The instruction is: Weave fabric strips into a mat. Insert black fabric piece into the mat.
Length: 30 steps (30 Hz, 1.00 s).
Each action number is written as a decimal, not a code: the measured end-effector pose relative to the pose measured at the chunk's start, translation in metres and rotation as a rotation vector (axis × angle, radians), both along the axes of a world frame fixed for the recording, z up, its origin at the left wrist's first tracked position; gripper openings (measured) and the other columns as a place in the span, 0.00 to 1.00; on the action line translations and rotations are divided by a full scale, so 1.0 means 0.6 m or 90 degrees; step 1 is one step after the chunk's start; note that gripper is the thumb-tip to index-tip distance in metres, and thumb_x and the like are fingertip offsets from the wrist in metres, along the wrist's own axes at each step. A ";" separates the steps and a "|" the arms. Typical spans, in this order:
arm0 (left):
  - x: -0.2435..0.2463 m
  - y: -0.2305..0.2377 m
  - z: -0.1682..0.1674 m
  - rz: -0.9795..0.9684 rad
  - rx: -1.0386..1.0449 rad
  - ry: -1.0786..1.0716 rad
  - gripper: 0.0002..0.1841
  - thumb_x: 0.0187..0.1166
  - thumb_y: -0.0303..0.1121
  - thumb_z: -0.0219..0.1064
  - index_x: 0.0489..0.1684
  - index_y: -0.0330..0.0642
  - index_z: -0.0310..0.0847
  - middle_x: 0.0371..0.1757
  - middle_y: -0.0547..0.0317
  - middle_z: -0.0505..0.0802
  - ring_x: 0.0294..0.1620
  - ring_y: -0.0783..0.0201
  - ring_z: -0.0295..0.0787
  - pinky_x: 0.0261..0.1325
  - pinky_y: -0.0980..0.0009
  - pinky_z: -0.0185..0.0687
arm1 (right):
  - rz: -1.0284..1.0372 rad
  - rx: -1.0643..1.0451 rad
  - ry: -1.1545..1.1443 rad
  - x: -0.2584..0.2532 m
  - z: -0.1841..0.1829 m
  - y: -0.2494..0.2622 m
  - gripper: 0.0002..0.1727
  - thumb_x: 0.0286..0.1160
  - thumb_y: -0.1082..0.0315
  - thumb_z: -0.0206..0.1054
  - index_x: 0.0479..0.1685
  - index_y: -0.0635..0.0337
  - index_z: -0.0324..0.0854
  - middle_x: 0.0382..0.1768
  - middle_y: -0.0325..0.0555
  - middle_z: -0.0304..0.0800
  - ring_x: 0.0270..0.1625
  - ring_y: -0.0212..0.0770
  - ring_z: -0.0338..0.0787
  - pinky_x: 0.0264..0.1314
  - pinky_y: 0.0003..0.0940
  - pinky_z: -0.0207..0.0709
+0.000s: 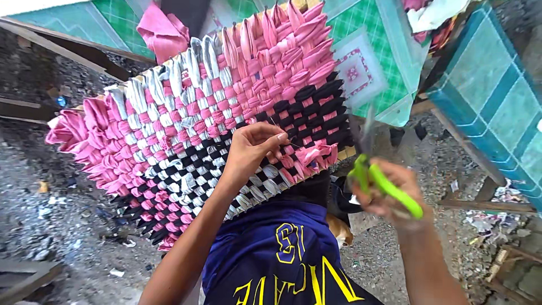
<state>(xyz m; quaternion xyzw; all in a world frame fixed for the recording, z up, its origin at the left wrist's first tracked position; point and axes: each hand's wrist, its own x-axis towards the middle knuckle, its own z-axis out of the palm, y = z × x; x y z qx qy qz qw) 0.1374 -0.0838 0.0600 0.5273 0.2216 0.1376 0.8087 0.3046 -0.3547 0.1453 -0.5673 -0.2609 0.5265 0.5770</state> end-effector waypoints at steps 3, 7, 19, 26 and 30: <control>-0.003 0.000 0.001 -0.004 -0.002 -0.003 0.08 0.81 0.26 0.70 0.50 0.30 0.87 0.40 0.48 0.96 0.29 0.64 0.91 0.31 0.72 0.89 | 0.059 -0.009 0.244 -0.064 -0.034 -0.028 0.33 0.70 0.33 0.71 0.60 0.50 0.82 0.36 0.39 0.88 0.23 0.27 0.80 0.15 0.18 0.68; -0.004 -0.002 0.003 0.005 -0.013 -0.015 0.07 0.80 0.25 0.70 0.49 0.30 0.87 0.38 0.49 0.95 0.27 0.65 0.90 0.30 0.73 0.89 | 0.034 -0.033 0.366 -0.103 -0.060 -0.051 0.33 0.74 0.33 0.68 0.62 0.53 0.79 0.37 0.41 0.87 0.20 0.28 0.80 0.13 0.18 0.67; -0.007 -0.005 0.002 0.003 0.004 -0.027 0.08 0.79 0.25 0.72 0.49 0.30 0.88 0.36 0.50 0.95 0.26 0.65 0.90 0.30 0.72 0.89 | 0.008 -0.021 0.293 -0.111 -0.078 0.007 0.25 0.85 0.44 0.63 0.59 0.59 0.78 0.35 0.43 0.87 0.19 0.28 0.79 0.14 0.18 0.68; -0.008 -0.004 -0.004 0.003 0.001 -0.051 0.07 0.78 0.24 0.73 0.48 0.29 0.88 0.35 0.50 0.95 0.26 0.65 0.90 0.30 0.72 0.89 | 0.014 -0.038 0.255 -0.110 -0.076 0.019 0.25 0.85 0.45 0.64 0.59 0.59 0.77 0.34 0.42 0.87 0.20 0.27 0.79 0.14 0.17 0.67; -0.009 -0.003 -0.004 0.000 -0.005 -0.052 0.07 0.77 0.24 0.73 0.47 0.30 0.89 0.34 0.50 0.95 0.26 0.65 0.90 0.29 0.73 0.88 | 0.014 -0.036 0.234 -0.112 -0.074 0.034 0.22 0.87 0.48 0.62 0.59 0.60 0.76 0.34 0.42 0.87 0.20 0.26 0.79 0.15 0.17 0.67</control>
